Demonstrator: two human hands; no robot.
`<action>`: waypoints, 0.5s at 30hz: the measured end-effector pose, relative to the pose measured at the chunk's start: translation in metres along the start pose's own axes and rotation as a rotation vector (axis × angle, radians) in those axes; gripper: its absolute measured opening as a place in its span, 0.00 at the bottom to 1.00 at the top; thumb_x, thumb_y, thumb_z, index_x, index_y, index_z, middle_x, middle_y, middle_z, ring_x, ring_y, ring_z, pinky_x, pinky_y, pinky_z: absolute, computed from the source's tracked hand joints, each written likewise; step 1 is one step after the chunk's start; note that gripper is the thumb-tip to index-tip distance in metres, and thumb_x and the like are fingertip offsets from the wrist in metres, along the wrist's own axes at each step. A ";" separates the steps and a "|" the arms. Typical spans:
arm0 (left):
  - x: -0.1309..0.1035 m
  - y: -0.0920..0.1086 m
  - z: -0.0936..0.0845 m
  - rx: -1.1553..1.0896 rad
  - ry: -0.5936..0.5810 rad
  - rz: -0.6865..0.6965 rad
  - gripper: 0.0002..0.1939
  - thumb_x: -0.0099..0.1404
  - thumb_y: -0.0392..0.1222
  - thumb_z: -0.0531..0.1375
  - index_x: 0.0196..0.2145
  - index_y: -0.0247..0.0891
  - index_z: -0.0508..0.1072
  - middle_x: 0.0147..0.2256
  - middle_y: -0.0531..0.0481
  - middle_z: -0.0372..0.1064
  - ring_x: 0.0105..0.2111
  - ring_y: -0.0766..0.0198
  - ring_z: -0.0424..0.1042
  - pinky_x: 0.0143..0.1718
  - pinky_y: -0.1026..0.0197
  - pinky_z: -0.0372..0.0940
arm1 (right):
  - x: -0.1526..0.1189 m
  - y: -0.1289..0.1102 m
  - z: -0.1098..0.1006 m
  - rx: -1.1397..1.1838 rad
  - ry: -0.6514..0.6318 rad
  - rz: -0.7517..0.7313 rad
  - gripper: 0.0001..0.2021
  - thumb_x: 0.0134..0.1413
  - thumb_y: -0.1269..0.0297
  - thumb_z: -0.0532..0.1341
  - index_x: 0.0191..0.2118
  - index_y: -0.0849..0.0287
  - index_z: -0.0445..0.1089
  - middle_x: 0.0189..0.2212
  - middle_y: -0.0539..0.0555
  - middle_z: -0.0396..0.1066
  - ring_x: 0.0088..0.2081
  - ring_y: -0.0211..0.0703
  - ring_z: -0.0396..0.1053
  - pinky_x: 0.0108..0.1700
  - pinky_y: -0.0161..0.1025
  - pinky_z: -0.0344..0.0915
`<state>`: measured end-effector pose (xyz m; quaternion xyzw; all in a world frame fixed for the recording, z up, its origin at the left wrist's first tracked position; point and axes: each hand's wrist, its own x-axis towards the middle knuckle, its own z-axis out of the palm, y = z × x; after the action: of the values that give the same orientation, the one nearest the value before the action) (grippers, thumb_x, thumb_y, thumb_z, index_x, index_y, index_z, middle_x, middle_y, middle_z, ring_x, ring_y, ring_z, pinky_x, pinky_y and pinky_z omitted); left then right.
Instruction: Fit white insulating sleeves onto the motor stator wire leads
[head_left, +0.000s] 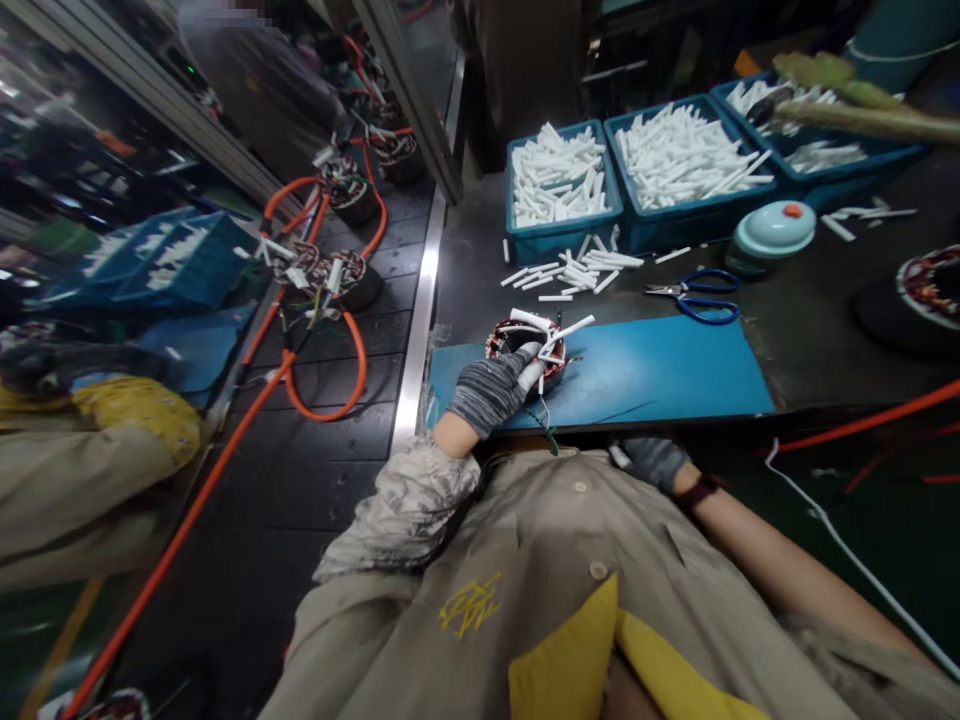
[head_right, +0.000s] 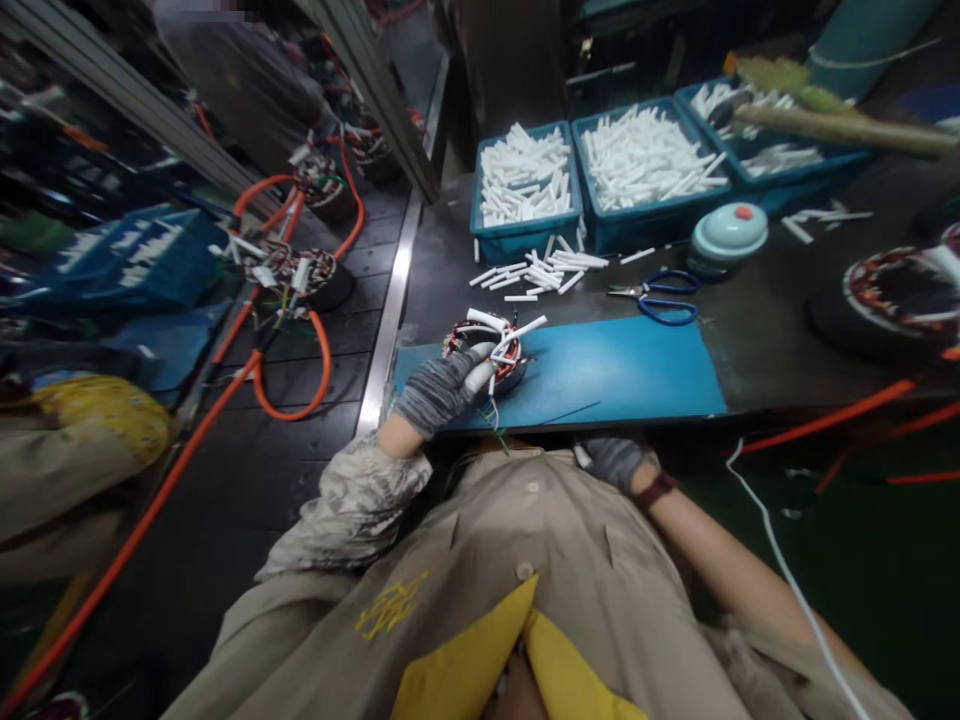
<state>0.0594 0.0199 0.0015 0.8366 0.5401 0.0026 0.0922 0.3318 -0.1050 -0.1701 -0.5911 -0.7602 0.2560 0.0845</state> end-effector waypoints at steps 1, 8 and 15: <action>-0.003 -0.001 0.003 -0.034 0.030 0.008 0.24 0.77 0.47 0.56 0.66 0.41 0.70 0.55 0.42 0.78 0.52 0.52 0.79 0.56 0.53 0.73 | -0.014 0.001 -0.005 0.016 0.000 -0.026 0.10 0.68 0.61 0.62 0.49 0.59 0.76 0.48 0.59 0.78 0.47 0.48 0.78 0.51 0.49 0.76; -0.020 -0.011 0.010 -0.116 0.146 0.178 0.24 0.78 0.45 0.52 0.68 0.44 0.67 0.64 0.40 0.68 0.56 0.54 0.76 0.52 0.57 0.74 | -0.027 -0.029 -0.088 0.479 0.646 -0.193 0.15 0.71 0.62 0.53 0.56 0.49 0.71 0.51 0.56 0.79 0.51 0.49 0.79 0.54 0.49 0.75; -0.023 -0.009 0.006 -0.034 0.084 0.205 0.24 0.78 0.43 0.49 0.68 0.49 0.67 0.60 0.44 0.72 0.50 0.58 0.78 0.43 0.63 0.74 | 0.076 -0.047 -0.126 0.483 0.284 -0.064 0.22 0.65 0.54 0.61 0.62 0.52 0.72 0.43 0.55 0.82 0.43 0.52 0.80 0.50 0.50 0.76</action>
<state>0.0419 0.0017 -0.0039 0.8847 0.4551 0.0564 0.0831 0.3235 -0.0051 -0.0529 -0.5596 -0.6760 0.3417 0.3364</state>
